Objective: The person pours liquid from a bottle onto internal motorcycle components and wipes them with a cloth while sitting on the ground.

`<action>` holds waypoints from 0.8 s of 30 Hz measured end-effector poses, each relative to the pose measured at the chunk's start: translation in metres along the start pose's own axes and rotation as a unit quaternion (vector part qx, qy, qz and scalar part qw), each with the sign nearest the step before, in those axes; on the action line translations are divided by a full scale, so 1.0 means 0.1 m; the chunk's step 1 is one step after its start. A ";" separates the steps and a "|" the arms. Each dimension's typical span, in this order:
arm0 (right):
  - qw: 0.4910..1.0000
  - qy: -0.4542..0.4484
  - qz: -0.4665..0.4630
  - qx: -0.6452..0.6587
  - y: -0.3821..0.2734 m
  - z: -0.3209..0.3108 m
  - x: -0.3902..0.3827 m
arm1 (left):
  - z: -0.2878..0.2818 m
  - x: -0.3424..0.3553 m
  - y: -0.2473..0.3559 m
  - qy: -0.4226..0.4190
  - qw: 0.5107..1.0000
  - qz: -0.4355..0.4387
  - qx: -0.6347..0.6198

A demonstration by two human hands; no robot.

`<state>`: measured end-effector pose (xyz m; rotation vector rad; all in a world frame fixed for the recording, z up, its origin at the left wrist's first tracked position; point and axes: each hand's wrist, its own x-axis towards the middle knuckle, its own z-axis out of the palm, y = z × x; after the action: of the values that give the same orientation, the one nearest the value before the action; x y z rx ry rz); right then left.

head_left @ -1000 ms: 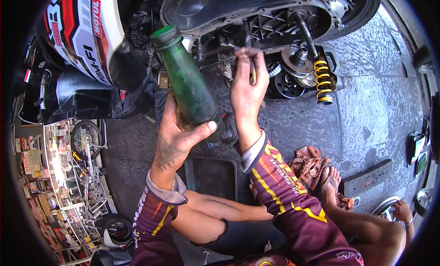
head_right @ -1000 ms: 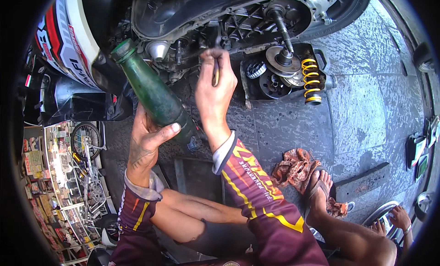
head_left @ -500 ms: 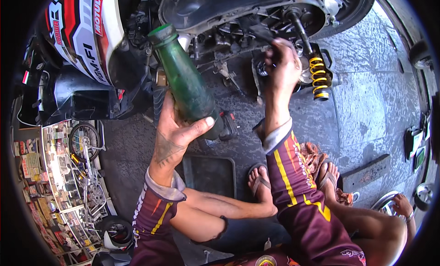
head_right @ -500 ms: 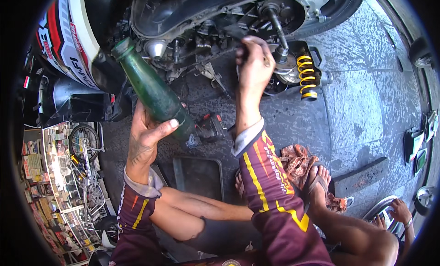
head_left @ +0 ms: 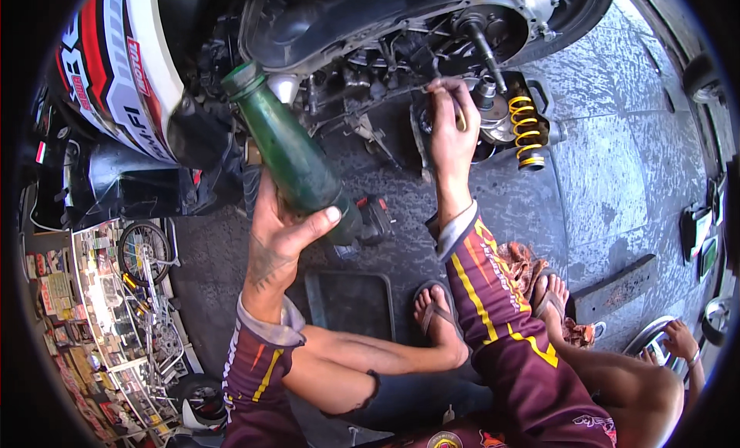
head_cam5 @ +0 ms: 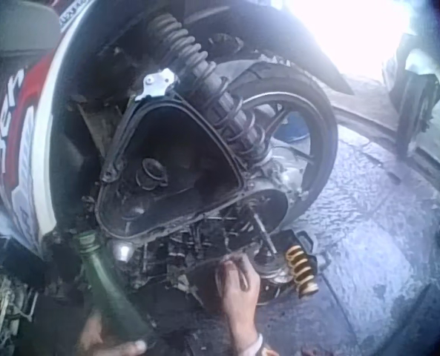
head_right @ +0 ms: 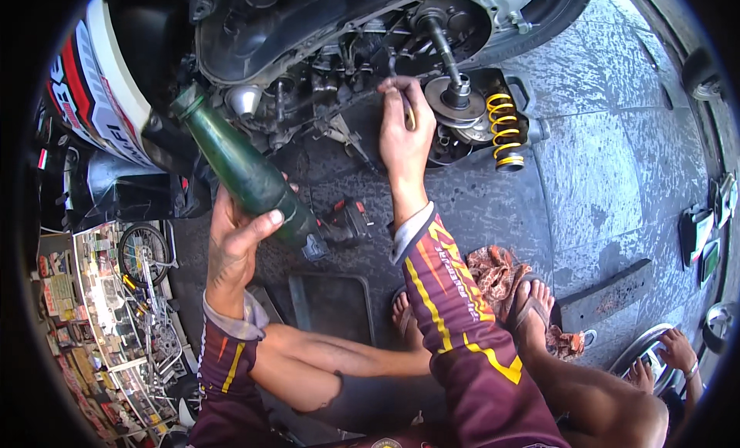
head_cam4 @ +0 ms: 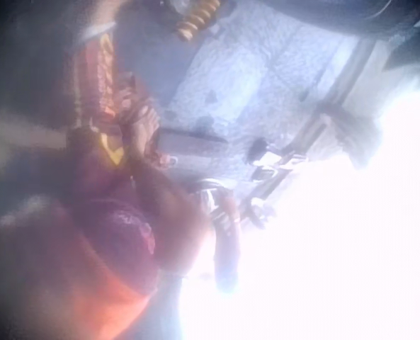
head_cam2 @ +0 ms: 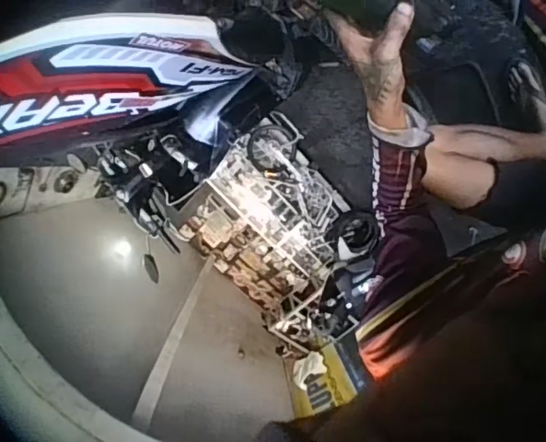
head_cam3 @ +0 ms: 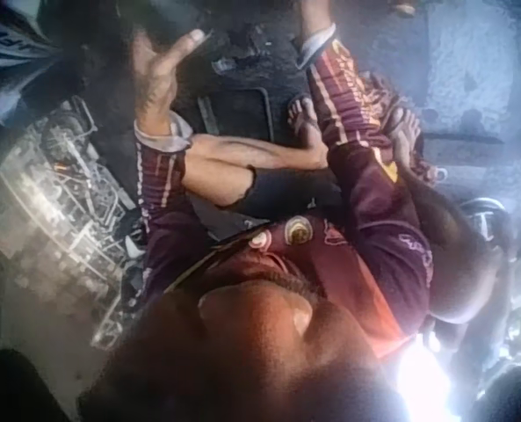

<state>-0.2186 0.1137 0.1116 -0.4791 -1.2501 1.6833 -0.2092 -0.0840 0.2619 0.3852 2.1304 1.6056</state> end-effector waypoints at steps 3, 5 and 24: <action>0.992 0.104 -0.018 -0.064 -0.09 -0.01 -0.05 | -0.05 -0.04 -0.01 0.009 1.000 -0.003 0.002; 0.994 0.110 0.005 0.019 -0.04 -0.05 0.09 | -0.03 0.02 0.01 0.005 1.000 0.003 0.005; 0.989 0.149 0.006 0.017 0.06 0.30 -0.09 | -0.03 -0.05 0.01 -0.001 1.000 -0.008 0.010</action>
<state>-0.2397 0.0905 0.1160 -0.6913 -1.0012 1.5729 -0.2065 -0.0889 0.2642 0.3740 2.1437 1.5753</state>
